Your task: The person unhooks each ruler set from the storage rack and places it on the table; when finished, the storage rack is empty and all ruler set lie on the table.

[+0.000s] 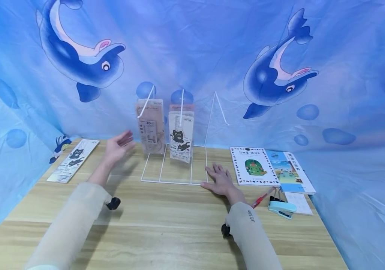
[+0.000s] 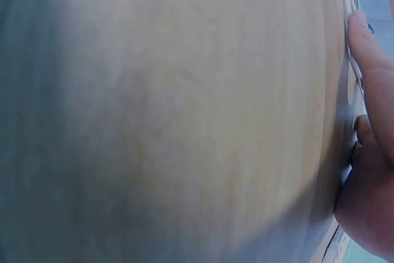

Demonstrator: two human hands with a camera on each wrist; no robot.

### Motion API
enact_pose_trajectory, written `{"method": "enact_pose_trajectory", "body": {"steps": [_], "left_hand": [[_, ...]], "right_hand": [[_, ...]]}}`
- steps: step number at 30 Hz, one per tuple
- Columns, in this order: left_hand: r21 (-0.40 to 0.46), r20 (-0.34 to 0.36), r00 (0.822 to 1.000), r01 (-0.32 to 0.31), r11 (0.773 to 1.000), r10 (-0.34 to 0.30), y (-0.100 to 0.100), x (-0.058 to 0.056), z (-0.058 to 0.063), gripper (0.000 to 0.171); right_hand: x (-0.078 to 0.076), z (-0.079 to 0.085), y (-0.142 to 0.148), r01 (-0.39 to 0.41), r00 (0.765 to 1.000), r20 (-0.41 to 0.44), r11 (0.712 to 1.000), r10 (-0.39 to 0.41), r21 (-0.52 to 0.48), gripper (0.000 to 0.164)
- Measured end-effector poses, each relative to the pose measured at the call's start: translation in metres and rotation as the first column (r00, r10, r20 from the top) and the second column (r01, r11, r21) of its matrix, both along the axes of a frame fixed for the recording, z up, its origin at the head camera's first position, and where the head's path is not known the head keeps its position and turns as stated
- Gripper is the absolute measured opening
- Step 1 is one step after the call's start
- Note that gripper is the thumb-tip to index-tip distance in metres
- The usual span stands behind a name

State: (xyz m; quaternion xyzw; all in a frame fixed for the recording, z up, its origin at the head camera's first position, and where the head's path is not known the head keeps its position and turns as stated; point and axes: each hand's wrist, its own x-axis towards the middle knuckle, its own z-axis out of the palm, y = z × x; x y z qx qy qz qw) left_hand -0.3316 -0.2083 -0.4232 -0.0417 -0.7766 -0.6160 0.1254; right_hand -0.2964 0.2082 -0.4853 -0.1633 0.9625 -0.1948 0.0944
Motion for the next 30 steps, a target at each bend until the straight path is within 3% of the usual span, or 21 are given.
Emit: {"method": "enact_pose_trajectory", "body": {"steps": [2, 5, 13, 17, 25, 30], "left_hand": [[0.052, -0.007, 0.999, 0.038, 0.998, -0.038, 0.013, -0.005, -0.002, 0.065], [0.105, -0.01, 0.999, 0.038, 0.994, -0.037, 0.027, -0.011, -0.006, 0.06], [0.094, -0.043, 0.994, -0.092, 0.991, 0.097, 0.049, -0.02, -0.011, 0.038], [0.093, -0.063, 0.991, -0.111, 0.989, 0.117, 0.052, -0.021, -0.012, 0.033], [0.097, -0.085, 0.994, -0.059, 0.994, 0.067, 0.048, -0.016, -0.014, 0.033], [0.079, -0.127, 0.992, 0.021, 0.997, -0.011, 0.042, -0.002, 0.001, 0.041]], "right_hand": [[0.001, 0.0, -0.001, -0.001, 1.0, 0.004, 1.0, 0.001, -0.001, 0.077], [0.001, 0.0, -0.002, 0.0, 1.0, 0.007, 1.0, 0.0, -0.005, 0.077], [0.0, -0.001, -0.001, -0.002, 1.0, -0.003, 1.0, 0.002, 0.003, 0.078], [-0.001, 0.0, 0.0, 0.001, 1.0, -0.005, 1.0, -0.001, 0.002, 0.078], [-0.001, -0.001, 0.0, 0.0, 1.0, -0.006, 1.0, 0.0, 0.01, 0.078], [-0.001, -0.001, 0.0, -0.002, 1.0, -0.003, 1.0, 0.002, 0.008, 0.078]]}}
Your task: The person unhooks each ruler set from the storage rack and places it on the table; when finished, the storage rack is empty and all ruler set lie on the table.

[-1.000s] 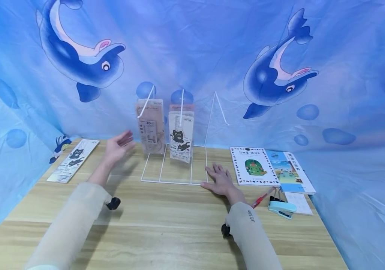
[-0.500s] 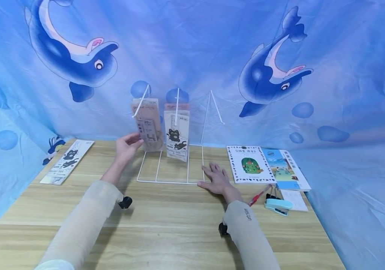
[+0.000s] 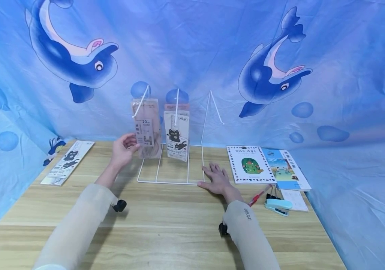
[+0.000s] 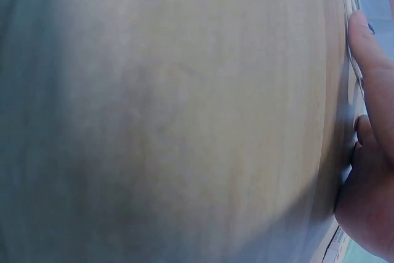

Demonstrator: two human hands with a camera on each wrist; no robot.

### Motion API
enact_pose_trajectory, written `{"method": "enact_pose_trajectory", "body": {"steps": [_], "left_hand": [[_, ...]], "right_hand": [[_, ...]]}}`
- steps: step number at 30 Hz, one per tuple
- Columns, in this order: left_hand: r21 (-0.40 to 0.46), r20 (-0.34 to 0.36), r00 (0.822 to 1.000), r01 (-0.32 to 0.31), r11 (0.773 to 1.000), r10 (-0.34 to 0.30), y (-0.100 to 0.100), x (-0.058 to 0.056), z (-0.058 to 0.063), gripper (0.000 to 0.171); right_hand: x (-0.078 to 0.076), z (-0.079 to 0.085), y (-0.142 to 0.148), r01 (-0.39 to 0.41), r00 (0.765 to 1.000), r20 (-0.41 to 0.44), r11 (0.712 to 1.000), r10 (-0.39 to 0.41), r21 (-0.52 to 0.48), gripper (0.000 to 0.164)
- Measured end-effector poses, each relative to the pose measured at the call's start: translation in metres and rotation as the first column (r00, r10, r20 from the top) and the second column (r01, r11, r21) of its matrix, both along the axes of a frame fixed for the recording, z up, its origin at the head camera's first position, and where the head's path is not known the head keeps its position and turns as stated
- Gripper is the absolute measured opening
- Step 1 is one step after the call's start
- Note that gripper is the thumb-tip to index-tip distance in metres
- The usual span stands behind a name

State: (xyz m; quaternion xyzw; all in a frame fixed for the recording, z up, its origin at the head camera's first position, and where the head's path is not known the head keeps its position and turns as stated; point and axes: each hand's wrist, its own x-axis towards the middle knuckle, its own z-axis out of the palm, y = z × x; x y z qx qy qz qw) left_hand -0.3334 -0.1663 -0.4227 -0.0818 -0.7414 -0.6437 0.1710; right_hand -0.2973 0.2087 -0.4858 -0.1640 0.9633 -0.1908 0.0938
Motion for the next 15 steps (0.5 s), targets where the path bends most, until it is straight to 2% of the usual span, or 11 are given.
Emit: {"method": "enact_pose_trajectory", "body": {"steps": [3, 6, 9, 13, 15], "left_hand": [[-0.03, -0.054, 0.997, 0.059, 0.998, -0.061, -0.004, 0.011, 0.011, 0.043], [-0.053, -0.107, 0.988, 0.107, 0.993, -0.112, -0.01, 0.02, 0.015, 0.04], [-0.073, -0.131, 0.981, 0.134, 0.988, -0.143, -0.019, 0.025, 0.01, 0.039], [-0.117, -0.122, 0.979, 0.152, 0.981, -0.166, -0.032, 0.027, -0.001, 0.039], [-0.138, -0.109, 0.976, 0.171, 0.976, -0.187, -0.037, 0.029, -0.002, 0.038]], "right_hand": [[0.0, 0.002, 0.0, 0.004, 1.0, -0.004, 1.0, -0.004, 0.001, 0.077], [0.001, 0.002, 0.0, 0.006, 1.0, -0.011, 1.0, -0.006, 0.002, 0.077], [0.003, 0.001, 0.0, 0.006, 1.0, -0.013, 1.0, -0.006, 0.008, 0.077], [0.004, -0.002, -0.001, 0.006, 1.0, -0.02, 1.0, -0.006, 0.002, 0.076], [0.002, -0.001, 0.0, 0.004, 1.0, -0.027, 1.0, -0.004, -0.01, 0.076]]}}
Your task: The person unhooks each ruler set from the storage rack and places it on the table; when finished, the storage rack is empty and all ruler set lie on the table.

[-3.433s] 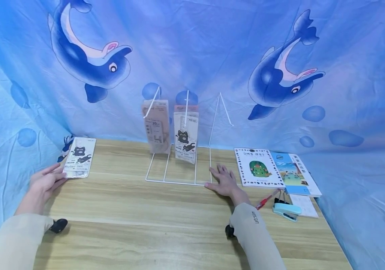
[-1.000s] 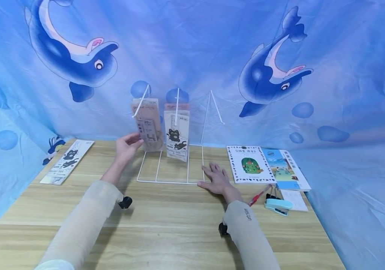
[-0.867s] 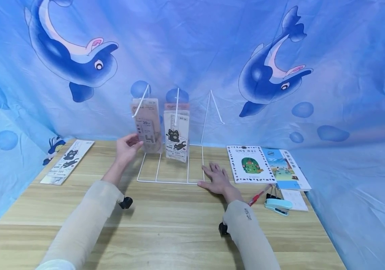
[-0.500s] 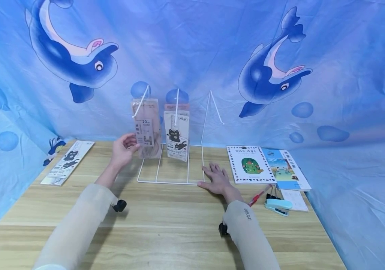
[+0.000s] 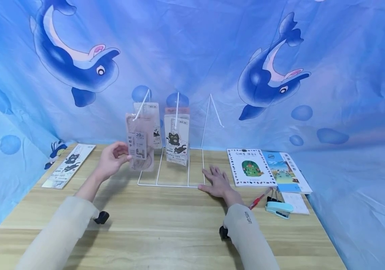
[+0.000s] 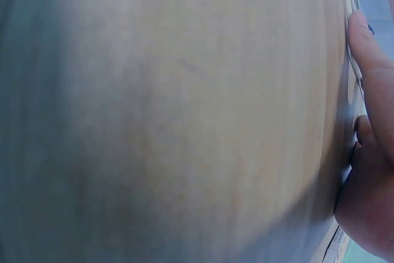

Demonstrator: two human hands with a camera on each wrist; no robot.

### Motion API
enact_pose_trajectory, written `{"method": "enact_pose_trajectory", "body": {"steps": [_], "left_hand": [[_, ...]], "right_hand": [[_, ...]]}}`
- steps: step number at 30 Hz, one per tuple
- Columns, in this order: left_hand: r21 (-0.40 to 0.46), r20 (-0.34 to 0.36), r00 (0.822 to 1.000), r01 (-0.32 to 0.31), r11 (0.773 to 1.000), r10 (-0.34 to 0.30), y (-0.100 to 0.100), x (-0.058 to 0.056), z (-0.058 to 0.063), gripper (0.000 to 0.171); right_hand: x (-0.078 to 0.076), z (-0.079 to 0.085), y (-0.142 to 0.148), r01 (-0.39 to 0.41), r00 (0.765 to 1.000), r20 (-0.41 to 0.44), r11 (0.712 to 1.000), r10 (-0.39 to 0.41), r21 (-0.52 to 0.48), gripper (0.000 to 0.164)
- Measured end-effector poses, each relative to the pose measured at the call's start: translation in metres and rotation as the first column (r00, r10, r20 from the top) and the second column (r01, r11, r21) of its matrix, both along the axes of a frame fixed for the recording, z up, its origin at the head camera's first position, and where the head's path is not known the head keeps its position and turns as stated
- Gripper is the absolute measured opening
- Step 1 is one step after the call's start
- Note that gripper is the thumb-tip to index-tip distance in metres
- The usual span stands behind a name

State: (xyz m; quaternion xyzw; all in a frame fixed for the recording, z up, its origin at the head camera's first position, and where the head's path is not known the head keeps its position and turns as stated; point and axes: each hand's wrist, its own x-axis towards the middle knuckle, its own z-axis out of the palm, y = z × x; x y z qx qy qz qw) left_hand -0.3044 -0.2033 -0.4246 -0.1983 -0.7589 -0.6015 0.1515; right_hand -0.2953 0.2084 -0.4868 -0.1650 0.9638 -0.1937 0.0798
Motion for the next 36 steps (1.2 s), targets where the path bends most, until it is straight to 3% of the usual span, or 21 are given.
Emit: {"method": "enact_pose_trajectory", "body": {"steps": [8, 14, 20, 26, 31, 36], "left_hand": [[-0.088, 0.031, 0.997, 0.07, 0.994, -0.068, -0.011, 0.019, 0.007, 0.032], [-0.162, 0.055, 0.989, 0.146, 0.976, -0.139, -0.03, 0.031, 0.012, 0.032], [-0.207, 0.066, 0.993, 0.114, 0.972, -0.102, -0.048, 0.046, 0.026, 0.031], [-0.196, 0.048, 0.995, 0.096, 0.976, -0.088, -0.052, 0.053, 0.032, 0.03], [-0.206, 0.042, 0.994, 0.103, 0.973, -0.096, -0.053, 0.055, 0.032, 0.029], [-0.242, 0.081, 0.993, 0.098, 0.965, -0.081, -0.069, 0.056, 0.021, 0.03]], "right_hand": [[-0.003, -0.002, 0.002, -0.005, 1.0, 0.001, 1.0, 0.005, 0.014, 0.077], [-0.002, -0.002, 0.002, -0.005, 1.0, 0.013, 1.0, 0.005, 0.013, 0.077], [-0.003, -0.001, 0.002, -0.007, 1.0, 0.008, 1.0, 0.007, 0.007, 0.076], [-0.004, -0.001, 0.0, -0.014, 1.0, 0.022, 1.0, 0.014, 0.011, 0.077], [-0.003, -0.001, 0.0, -0.003, 1.0, 0.025, 1.0, 0.003, 0.007, 0.077], [-0.002, 0.0, 0.001, -0.005, 1.0, 0.016, 1.0, 0.005, 0.012, 0.077]]}}
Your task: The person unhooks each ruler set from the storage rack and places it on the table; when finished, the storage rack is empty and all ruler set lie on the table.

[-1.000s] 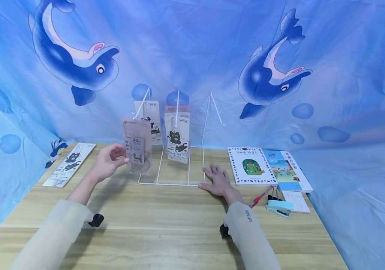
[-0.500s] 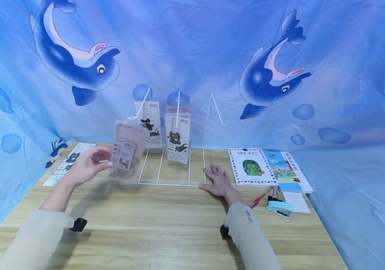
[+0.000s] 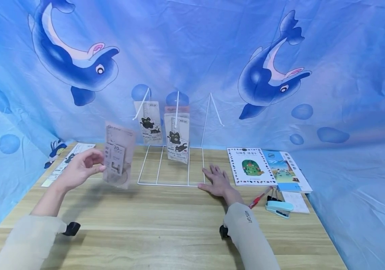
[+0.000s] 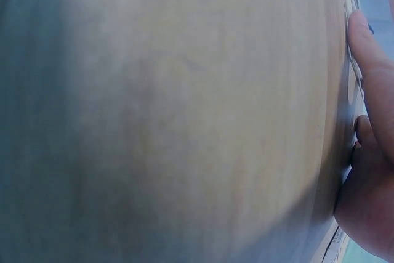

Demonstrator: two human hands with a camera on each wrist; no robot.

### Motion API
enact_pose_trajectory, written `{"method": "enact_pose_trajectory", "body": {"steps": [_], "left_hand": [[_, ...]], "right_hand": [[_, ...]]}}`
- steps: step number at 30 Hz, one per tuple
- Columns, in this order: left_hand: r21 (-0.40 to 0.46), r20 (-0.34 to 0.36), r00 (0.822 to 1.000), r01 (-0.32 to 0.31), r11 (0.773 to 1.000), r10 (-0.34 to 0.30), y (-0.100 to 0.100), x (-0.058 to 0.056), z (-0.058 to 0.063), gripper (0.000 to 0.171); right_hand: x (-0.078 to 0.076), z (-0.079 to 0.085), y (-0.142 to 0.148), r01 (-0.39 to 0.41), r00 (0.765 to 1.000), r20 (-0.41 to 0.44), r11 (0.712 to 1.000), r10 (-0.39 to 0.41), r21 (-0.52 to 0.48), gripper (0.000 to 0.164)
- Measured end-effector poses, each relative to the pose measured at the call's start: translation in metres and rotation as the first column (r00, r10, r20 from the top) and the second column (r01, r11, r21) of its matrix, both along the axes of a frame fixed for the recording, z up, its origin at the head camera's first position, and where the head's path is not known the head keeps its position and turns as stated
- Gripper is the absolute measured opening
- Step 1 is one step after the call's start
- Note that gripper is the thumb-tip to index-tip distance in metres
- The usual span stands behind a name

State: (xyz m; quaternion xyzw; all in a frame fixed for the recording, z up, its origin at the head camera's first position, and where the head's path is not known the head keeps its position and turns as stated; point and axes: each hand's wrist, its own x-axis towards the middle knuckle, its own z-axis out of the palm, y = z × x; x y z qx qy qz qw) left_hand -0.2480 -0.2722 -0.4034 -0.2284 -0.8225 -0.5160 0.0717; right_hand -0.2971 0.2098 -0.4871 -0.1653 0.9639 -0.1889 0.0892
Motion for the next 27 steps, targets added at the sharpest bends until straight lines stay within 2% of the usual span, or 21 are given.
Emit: {"method": "enact_pose_trajectory", "body": {"steps": [5, 11, 14, 17, 21, 24, 27], "left_hand": [[-0.053, 0.085, 0.994, -0.067, 0.996, 0.071, -0.028, 0.005, -0.019, 0.036], [-0.123, 0.153, 0.964, -0.198, 0.972, 0.216, -0.052, 0.006, -0.038, 0.047], [-0.199, 0.171, 0.943, -0.251, 0.947, 0.286, -0.059, 0.005, -0.045, 0.05], [-0.26, 0.209, 0.918, -0.279, 0.925, 0.336, -0.064, 0.002, -0.052, 0.051], [-0.294, 0.232, 0.889, -0.323, 0.899, 0.395, -0.067, -0.001, -0.06, 0.05], [-0.332, 0.227, 0.864, -0.365, 0.87, 0.449, -0.066, -0.002, -0.061, 0.05], [-0.372, 0.241, 0.832, -0.397, 0.839, 0.501, -0.063, -0.005, -0.059, 0.05]], "right_hand": [[0.0, 0.001, 0.0, -0.009, 1.0, 0.003, 1.0, 0.009, 0.004, 0.077], [-0.002, 0.002, 0.001, -0.006, 1.0, -0.002, 1.0, 0.006, -0.005, 0.077], [-0.003, 0.001, 0.002, -0.001, 1.0, -0.012, 1.0, 0.001, 0.004, 0.077], [-0.003, 0.0, 0.002, -0.001, 1.0, -0.008, 1.0, 0.002, 0.018, 0.077], [-0.002, 0.0, 0.001, -0.003, 1.0, 0.002, 1.0, 0.003, 0.009, 0.077], [-0.002, -0.001, 0.0, 0.003, 1.0, 0.006, 1.0, -0.003, 0.001, 0.077], [-0.002, -0.001, 0.0, 0.009, 1.0, 0.008, 1.0, -0.009, 0.002, 0.077]]}}
